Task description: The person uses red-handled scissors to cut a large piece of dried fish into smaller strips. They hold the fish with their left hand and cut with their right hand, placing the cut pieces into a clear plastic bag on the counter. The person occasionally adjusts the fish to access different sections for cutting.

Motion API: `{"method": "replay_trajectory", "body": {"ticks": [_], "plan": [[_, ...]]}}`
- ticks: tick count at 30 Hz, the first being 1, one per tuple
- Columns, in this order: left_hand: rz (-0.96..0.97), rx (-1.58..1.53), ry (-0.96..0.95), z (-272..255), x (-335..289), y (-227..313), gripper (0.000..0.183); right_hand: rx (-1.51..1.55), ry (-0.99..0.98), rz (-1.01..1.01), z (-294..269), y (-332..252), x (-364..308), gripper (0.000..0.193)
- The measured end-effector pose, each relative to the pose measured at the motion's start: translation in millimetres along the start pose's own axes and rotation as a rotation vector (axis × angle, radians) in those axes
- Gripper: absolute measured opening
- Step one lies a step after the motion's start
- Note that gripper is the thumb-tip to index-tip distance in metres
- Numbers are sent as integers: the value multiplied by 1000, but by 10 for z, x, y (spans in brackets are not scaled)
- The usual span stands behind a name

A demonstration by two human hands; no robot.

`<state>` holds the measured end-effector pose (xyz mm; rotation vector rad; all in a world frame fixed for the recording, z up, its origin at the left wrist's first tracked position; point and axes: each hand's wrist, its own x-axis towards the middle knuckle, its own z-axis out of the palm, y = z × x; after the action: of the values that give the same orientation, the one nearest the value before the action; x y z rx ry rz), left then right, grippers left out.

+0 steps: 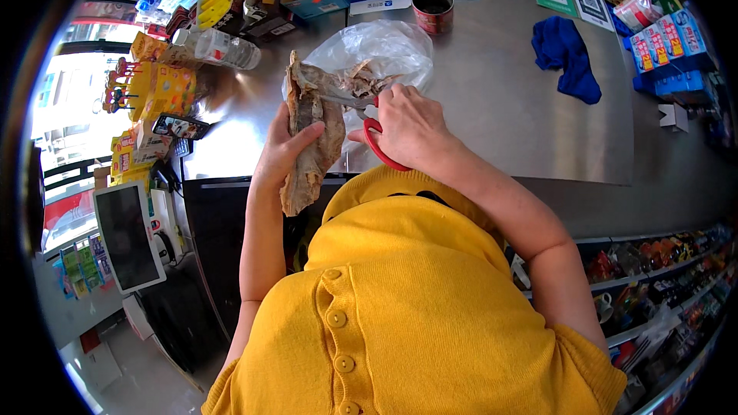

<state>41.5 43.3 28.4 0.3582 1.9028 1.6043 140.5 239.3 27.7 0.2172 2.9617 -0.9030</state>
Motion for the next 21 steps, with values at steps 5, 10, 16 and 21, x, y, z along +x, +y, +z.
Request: {"method": "replay_trajectory", "body": {"ticks": [5,10,16,21], "plan": [[31,7,-9,140,-3,-22,56,-91,148,-39,208,66,89,59],[-14,-45,-37,123,-40,44,61,28,48,-7,149,83,136,49],[-13,-92,-80,100,-23,11,61,91,-108,26,-3,40,162,46],[-7,-149,-110,46,-38,9,60,183,-222,41,-110,79,193,46]]}}
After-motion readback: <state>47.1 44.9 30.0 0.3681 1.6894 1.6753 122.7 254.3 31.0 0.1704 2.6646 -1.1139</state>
